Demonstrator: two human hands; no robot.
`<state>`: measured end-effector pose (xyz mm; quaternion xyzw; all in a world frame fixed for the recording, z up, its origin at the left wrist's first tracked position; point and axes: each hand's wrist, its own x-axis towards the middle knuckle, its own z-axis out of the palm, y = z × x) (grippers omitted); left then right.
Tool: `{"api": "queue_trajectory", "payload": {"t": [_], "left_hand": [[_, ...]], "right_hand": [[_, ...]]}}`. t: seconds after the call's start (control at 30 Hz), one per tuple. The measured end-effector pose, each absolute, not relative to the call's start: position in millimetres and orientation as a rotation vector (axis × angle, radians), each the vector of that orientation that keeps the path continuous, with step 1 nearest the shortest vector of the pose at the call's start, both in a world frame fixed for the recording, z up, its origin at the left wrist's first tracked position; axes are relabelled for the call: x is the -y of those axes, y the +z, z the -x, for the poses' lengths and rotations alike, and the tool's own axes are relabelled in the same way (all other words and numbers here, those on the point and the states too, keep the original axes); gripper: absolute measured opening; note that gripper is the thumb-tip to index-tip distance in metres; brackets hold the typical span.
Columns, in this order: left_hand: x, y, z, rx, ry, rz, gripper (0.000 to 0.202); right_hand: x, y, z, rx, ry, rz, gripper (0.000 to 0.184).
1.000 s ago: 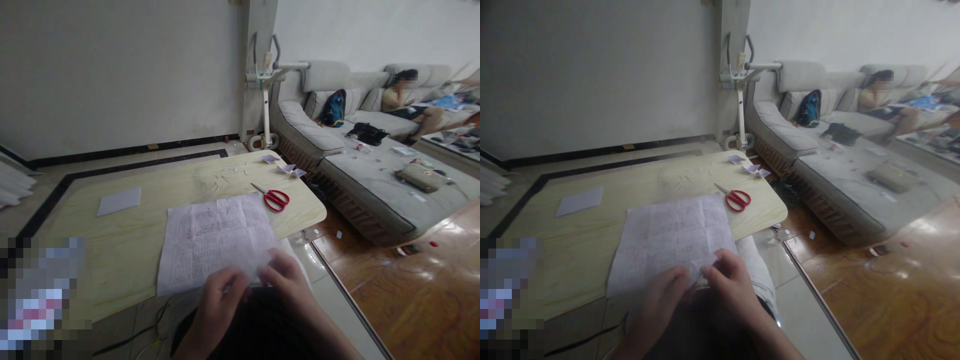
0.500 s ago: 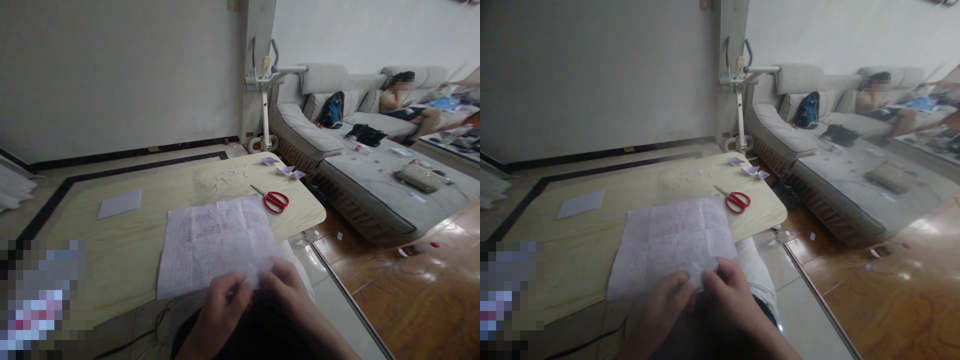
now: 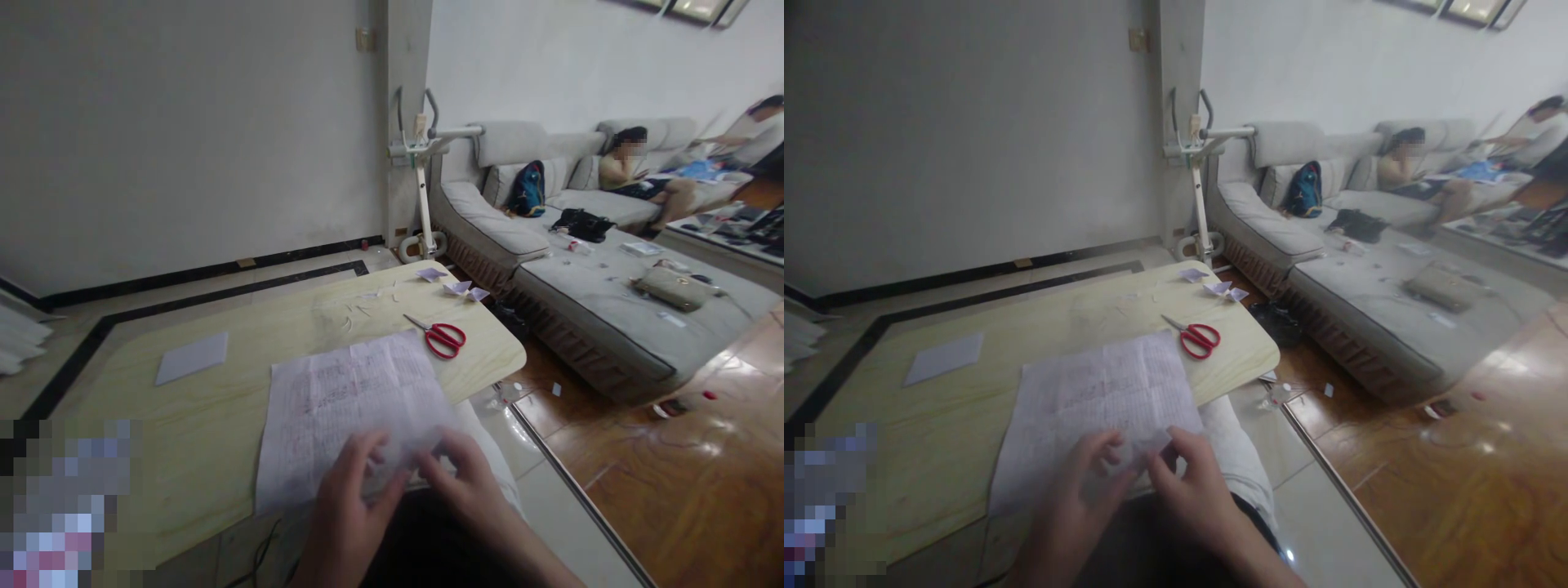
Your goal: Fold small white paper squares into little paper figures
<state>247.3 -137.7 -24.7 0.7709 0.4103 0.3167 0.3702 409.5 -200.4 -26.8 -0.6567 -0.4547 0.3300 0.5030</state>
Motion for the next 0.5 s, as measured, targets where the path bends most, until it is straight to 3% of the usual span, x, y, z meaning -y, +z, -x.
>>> {"api": "queue_trajectory", "payload": {"t": [0.17, 0.5], "left_hand": [[142.7, -24.5, -245.0, -0.857, 0.728, -2.204, 0.029], [153.5, -6.0, -247.9, -0.927, 0.584, -1.729, 0.027]], "right_hand": [[203.2, -27.2, -409.6, 1.26, 0.699, 1.633, 0.029], [208.2, -12.0, -416.3, 1.299, 0.766, 1.509, 0.023]]}}
